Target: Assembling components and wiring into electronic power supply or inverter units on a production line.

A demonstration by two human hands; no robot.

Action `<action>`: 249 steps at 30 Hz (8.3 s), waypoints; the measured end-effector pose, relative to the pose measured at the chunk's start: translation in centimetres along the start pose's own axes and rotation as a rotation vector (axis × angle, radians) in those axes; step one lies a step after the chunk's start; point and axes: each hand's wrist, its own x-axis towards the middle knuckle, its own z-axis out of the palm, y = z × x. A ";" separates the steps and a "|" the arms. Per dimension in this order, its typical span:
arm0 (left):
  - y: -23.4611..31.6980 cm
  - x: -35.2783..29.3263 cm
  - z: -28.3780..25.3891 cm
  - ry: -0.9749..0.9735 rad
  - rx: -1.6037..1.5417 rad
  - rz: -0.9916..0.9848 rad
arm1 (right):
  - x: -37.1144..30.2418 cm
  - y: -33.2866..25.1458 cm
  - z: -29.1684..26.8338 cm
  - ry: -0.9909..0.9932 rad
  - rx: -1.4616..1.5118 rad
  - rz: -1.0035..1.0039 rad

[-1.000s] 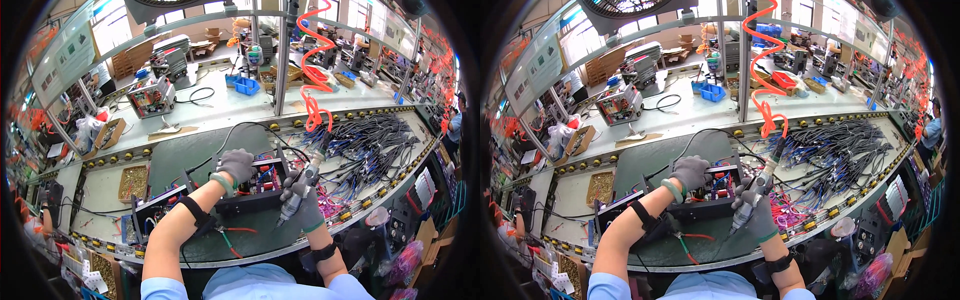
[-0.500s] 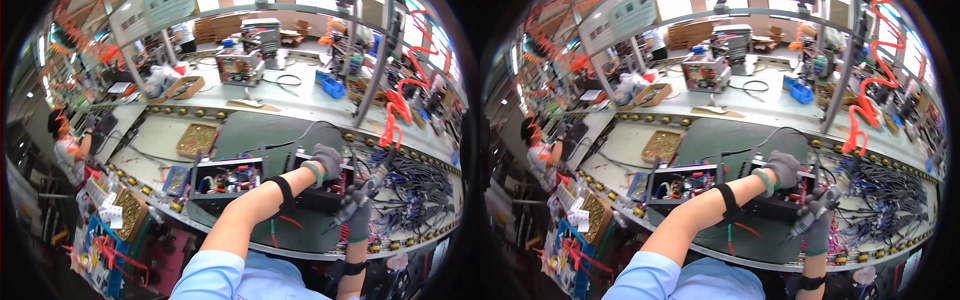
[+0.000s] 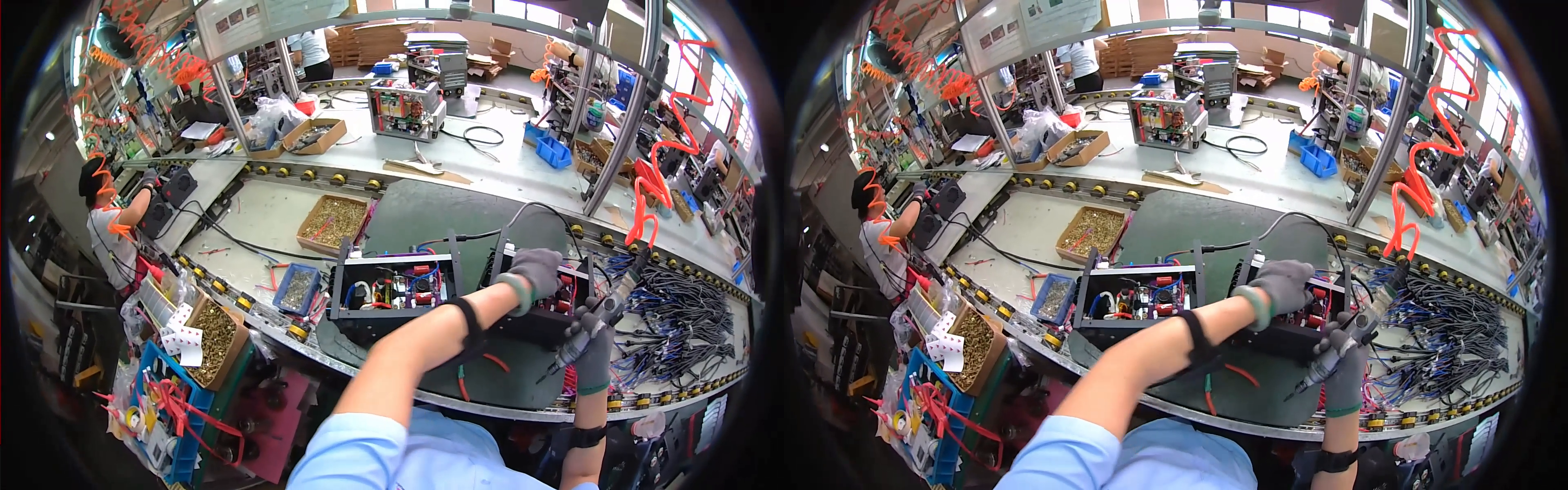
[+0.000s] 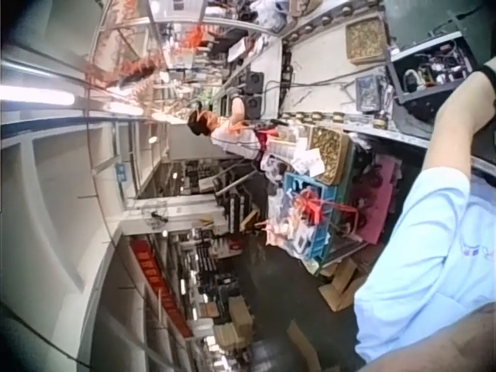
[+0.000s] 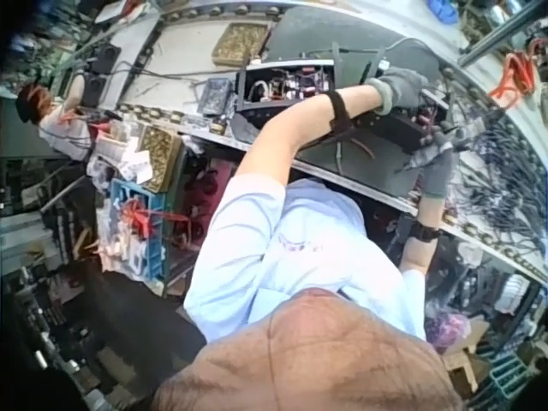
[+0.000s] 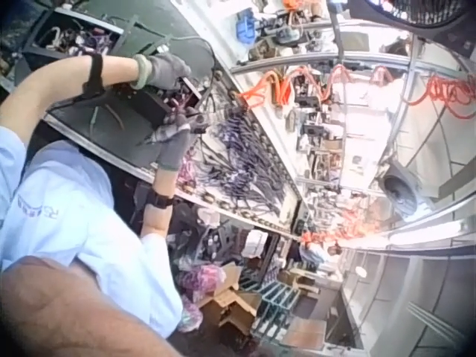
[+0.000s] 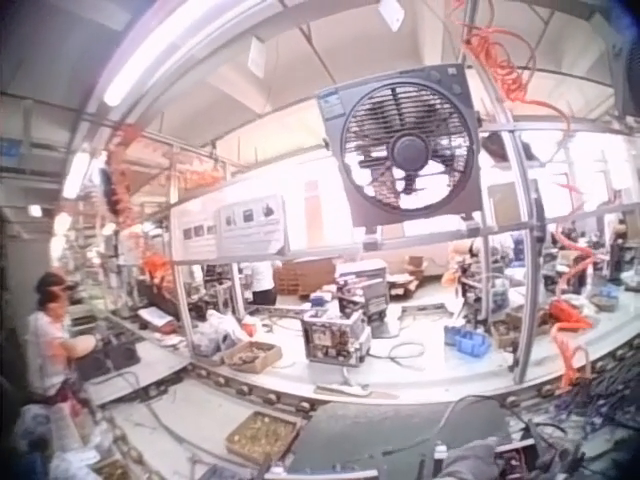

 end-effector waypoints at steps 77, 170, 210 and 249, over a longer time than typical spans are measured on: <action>-40.8 -37.1 -6.9 0.367 -0.288 -1.077 | -8.1 14.5 14.8 -0.580 -0.210 0.163; -17.1 -27.4 -7.3 0.820 -0.266 -0.478 | 2.6 13.9 41.4 -0.797 -0.036 -0.179; -1.4 -16.3 -1.2 -0.015 -2.156 -0.398 | -1.9 -4.1 12.6 -0.655 0.379 -0.388; -9.1 -7.0 -2.1 0.212 0.131 -0.099 | 14.8 1.5 19.3 -0.364 -0.268 -0.342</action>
